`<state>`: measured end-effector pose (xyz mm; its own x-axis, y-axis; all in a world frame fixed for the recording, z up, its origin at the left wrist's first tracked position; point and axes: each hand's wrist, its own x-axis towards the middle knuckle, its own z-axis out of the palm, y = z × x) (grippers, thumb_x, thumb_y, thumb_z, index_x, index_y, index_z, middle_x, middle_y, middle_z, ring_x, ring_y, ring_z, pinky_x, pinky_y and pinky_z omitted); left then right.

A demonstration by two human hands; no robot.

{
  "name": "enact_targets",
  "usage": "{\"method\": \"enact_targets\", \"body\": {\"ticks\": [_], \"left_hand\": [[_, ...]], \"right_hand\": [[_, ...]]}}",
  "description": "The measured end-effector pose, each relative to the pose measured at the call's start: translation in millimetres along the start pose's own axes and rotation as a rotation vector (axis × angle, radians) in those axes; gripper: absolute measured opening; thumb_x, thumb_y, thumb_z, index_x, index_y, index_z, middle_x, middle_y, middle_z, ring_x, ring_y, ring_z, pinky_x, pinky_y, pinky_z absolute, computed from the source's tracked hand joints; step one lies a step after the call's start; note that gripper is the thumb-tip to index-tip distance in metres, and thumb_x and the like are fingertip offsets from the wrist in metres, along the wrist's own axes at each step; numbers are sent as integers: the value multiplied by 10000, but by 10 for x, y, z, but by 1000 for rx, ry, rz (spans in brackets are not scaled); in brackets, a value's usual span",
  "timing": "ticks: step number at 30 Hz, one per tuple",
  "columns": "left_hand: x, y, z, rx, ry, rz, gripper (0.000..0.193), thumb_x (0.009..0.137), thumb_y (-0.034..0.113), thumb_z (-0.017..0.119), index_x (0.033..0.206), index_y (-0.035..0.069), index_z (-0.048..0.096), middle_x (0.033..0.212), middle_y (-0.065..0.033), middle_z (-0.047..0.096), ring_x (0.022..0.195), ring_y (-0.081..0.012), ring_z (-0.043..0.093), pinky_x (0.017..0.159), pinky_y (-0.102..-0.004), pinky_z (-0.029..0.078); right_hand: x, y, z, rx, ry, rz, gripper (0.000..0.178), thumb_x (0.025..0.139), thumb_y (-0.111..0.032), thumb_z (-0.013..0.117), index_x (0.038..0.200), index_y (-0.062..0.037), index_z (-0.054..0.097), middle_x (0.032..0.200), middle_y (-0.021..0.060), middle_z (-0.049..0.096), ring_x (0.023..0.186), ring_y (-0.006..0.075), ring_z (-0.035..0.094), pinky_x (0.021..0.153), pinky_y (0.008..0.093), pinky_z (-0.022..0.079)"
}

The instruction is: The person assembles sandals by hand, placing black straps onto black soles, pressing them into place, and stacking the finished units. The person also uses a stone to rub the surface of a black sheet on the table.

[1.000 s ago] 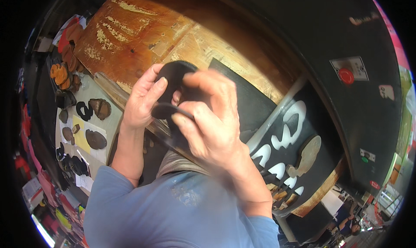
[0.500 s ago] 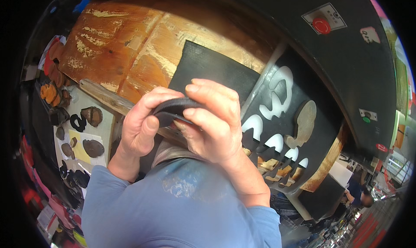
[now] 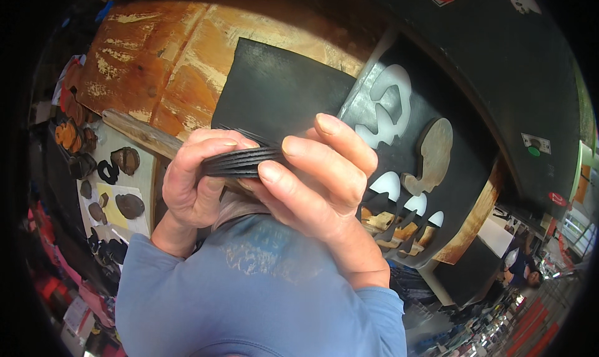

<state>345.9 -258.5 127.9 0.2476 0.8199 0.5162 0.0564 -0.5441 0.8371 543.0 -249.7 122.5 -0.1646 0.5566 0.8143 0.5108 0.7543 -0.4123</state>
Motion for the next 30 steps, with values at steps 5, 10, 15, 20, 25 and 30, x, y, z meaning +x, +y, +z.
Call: {"method": "enact_targets", "body": {"ticks": [5,10,15,20,25,30], "left_hand": [[-23,17,153,-25,54,-25,298,1057,136,592,1302,-34,585,1178,-185,714,1095,-327,684,954,-414,556],[-40,39,243,-22,100,-64,306,1070,185,590,1289,-29,587,1167,-177,724,1104,-328,682,966,-421,553],[-48,33,265,-12,104,-50,313,1071,201,590,1286,-26,587,1163,-174,725,1099,-327,684,962,-420,556],[-63,23,281,-18,129,-61,329,1073,212,587,1295,-31,587,1172,-185,717,1096,-321,686,953,-407,560],[-73,-8,272,3,129,-68,348,1072,220,593,1303,-39,584,1200,-199,696,1091,-309,690,935,-385,567],[-62,3,290,-39,160,-131,359,1077,214,585,1322,-48,573,1185,-190,689,1037,-265,694,880,-349,577]], "right_hand": [[-43,-7,-128,-86,15,5,451,825,-256,904,1190,-182,651,1276,110,521,1289,360,516,921,374,559],[-26,-13,-231,-76,-33,24,468,809,-235,914,1188,-189,643,1227,97,533,1227,337,542,951,388,550],[1,-14,-277,-26,-75,38,465,803,-221,915,1170,-176,633,1159,82,593,1159,319,578,976,413,533],[7,-21,-271,-80,-79,20,474,793,-209,920,1163,-157,628,1149,59,654,1150,299,589,1007,392,503],[-1,-36,-261,-108,-85,28,491,776,-179,926,1165,-161,627,1154,33,673,1142,285,597,990,383,486],[7,-14,-210,-47,-64,56,521,742,-174,931,1165,-190,625,1188,11,675,1094,261,624,902,392,456]]}}
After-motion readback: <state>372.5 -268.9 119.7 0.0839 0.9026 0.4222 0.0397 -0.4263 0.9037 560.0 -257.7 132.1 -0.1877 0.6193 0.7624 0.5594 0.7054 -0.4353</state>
